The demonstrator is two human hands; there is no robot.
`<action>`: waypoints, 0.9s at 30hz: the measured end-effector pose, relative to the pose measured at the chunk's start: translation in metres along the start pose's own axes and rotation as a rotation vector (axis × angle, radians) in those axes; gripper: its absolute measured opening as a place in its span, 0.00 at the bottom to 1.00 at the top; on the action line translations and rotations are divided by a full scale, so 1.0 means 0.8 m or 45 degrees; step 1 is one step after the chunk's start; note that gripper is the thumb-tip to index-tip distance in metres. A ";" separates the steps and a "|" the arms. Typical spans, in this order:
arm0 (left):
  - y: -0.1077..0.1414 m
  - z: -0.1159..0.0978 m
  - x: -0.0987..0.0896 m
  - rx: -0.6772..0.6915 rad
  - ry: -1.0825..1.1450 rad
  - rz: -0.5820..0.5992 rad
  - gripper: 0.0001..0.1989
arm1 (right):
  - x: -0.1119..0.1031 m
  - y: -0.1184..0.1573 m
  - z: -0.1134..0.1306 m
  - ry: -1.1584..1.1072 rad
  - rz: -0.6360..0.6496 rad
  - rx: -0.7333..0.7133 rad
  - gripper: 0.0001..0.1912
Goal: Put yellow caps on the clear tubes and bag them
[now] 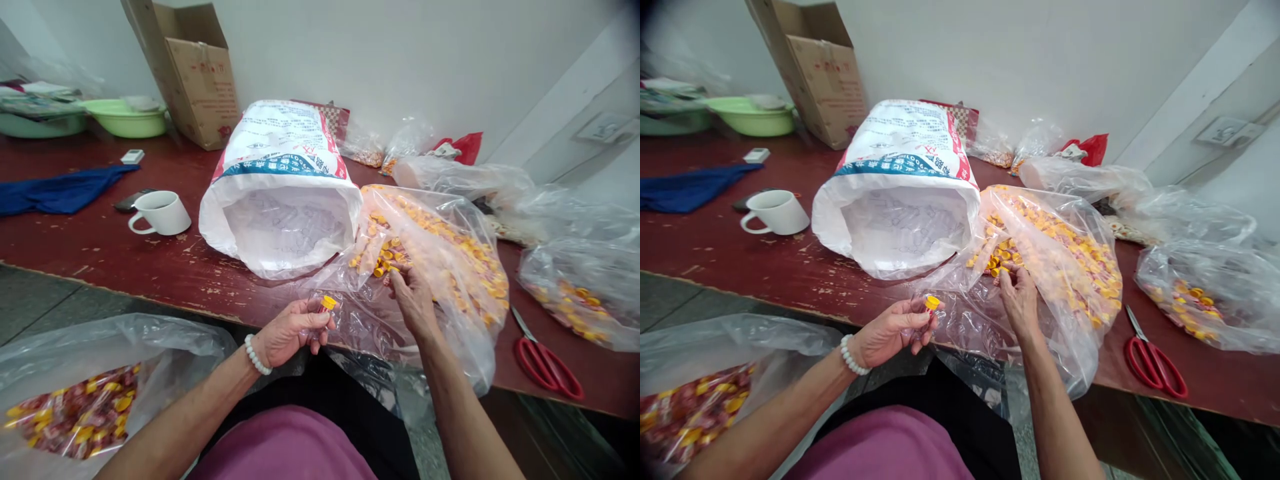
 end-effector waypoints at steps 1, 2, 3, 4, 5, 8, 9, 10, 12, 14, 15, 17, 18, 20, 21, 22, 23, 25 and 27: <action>-0.001 0.002 0.001 -0.003 -0.034 -0.005 0.13 | 0.003 0.016 0.016 -0.084 0.030 -0.013 0.20; -0.003 0.003 0.003 0.000 -0.080 -0.012 0.13 | 0.009 0.032 0.033 -0.171 0.061 -0.029 0.20; -0.004 0.004 0.006 0.013 -0.134 -0.014 0.14 | 0.017 0.048 0.049 -0.285 0.102 -0.045 0.19; -0.005 0.004 0.010 0.037 -0.195 -0.010 0.14 | 0.026 0.063 0.064 -0.459 0.153 -0.060 0.17; -0.005 0.002 0.014 0.069 -0.259 -0.001 0.14 | 0.035 0.076 0.076 -0.584 0.198 -0.076 0.15; -0.004 -0.003 0.023 0.160 -0.418 0.002 0.15 | 0.057 0.103 0.092 -0.663 0.314 -0.137 0.11; -0.003 -0.004 0.024 0.173 -0.446 -0.015 0.15 | 0.061 0.108 0.094 -0.583 0.351 -0.181 0.10; -0.001 -0.005 0.023 0.173 -0.461 -0.036 0.16 | 0.063 0.112 0.096 -0.491 0.384 -0.242 0.09; 0.002 -0.007 0.021 0.162 -0.466 -0.063 0.17 | 0.061 0.117 0.099 -0.320 0.431 -0.380 0.10; 0.005 -0.008 0.020 0.146 -0.485 -0.065 0.18 | 0.052 0.117 0.100 -0.248 0.392 -0.451 0.10; 0.006 -0.009 0.019 0.139 -0.505 -0.061 0.18 | 0.046 0.116 0.100 -0.246 0.347 -0.455 0.11; 0.007 -0.011 0.019 0.142 -0.544 -0.059 0.18 | 0.041 0.117 0.103 -0.243 0.309 -0.466 0.12; 0.008 -0.013 0.019 0.158 -0.560 -0.067 0.17 | 0.043 0.119 0.106 -0.230 0.339 -0.492 0.12; 0.008 -0.016 0.017 0.204 -0.580 -0.090 0.15 | 0.056 0.126 0.113 -0.167 0.488 -0.550 0.13; 0.008 -0.017 0.016 0.221 -0.586 -0.095 0.14 | 0.063 0.130 0.115 -0.144 0.566 -0.564 0.13; 0.008 -0.017 0.016 0.226 -0.593 -0.094 0.14 | 0.067 0.131 0.114 -0.140 0.626 -0.557 0.13; 0.007 -0.016 0.015 0.218 -0.599 -0.088 0.13 | 0.070 0.130 0.113 -0.156 0.654 -0.529 0.13; 0.006 -0.013 0.011 0.184 -0.576 -0.078 0.14 | 0.067 0.124 0.107 -0.228 0.622 -0.448 0.15; 0.005 -0.011 0.007 0.149 -0.504 -0.069 0.14 | 0.061 0.118 0.102 -0.273 0.549 -0.405 0.21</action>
Point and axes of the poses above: each hand's wrist, its own y-axis away from the middle knuckle, its own x-axis out of the palm, z = x × y, the point moved 7 cm from there along -y, towards the middle knuckle, and after that the axes turned 5 degrees about -y, right-handed, at the moved point
